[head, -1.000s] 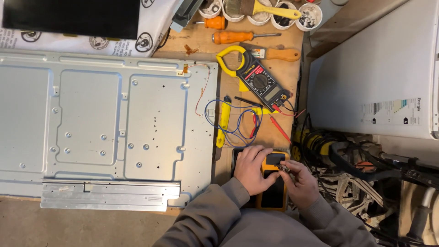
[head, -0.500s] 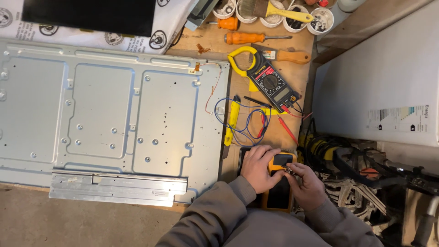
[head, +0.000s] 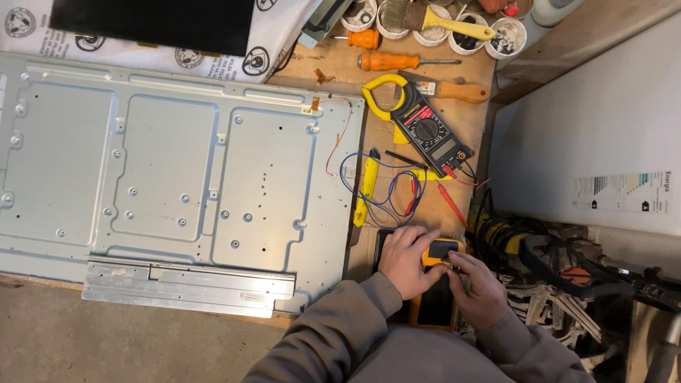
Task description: The person disassembles a yellow and black handheld device on a workbench, removing a battery and inspecting the internal components. They then pick up a pair of gloves and a metal bar before returning to the device to manipulate wires and a small cylindrical component.
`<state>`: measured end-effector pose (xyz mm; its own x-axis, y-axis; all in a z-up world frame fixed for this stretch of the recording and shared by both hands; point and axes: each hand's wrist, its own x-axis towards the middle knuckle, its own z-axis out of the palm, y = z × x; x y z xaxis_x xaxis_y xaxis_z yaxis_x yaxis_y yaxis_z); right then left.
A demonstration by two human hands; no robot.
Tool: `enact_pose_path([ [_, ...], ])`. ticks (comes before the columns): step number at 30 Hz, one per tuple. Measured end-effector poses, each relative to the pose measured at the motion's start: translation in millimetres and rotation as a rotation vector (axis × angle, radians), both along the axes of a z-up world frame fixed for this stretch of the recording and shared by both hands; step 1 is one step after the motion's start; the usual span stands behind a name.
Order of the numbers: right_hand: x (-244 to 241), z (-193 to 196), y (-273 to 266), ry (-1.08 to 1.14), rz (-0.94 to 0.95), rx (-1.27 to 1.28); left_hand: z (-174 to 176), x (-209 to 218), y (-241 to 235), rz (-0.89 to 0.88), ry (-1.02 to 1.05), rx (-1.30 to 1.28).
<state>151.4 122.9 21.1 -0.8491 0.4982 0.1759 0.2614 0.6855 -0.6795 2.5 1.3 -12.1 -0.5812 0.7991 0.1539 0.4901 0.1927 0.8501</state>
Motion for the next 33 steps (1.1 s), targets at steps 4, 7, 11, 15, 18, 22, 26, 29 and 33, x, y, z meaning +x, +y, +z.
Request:
enact_pose_path([
  [4, 0.4, -1.6, -0.2, -0.021, -0.001, 0.063, 1.5, -1.4, 0.7, -0.008, 0.008, -0.020],
  [7, 0.8, -4.4, -0.4, -0.018, -0.023, 0.084, 3.2, -4.1, 1.5, -0.024, 0.000, -0.008],
  [11, 4.2, -10.6, -1.6, -0.011, -0.045, 0.083, 2.9, -4.3, 0.1, -0.055, -0.026, 0.019],
  [15, 1.7, -10.1, -0.3, -0.082, -0.106, 0.027, 1.9, -3.5, -0.3, -0.043, -0.043, 0.038],
  [18, -6.8, 3.3, -1.6, 0.069, 0.029, 0.094, -0.5, -2.5, 0.2, -0.043, -0.033, 0.039],
  [22, -8.6, 7.6, 2.3, 0.058, 0.047, 0.096, -1.2, -2.6, 1.6, -0.050, -0.029, 0.013],
  [26, -6.9, 8.7, 11.7, 0.055, 0.189, 0.079, -4.2, -2.2, 2.4, -0.061, -0.017, 0.001],
  [29, -8.1, 12.4, 13.1, 0.024, 0.260, 0.084, -1.4, -2.0, 1.6, -0.070, -0.010, 0.006],
  [33, -14.3, 13.1, 12.0, 0.086, 0.247, 0.131, 5.2, -3.5, 1.4, -0.062, 0.002, 0.052],
])
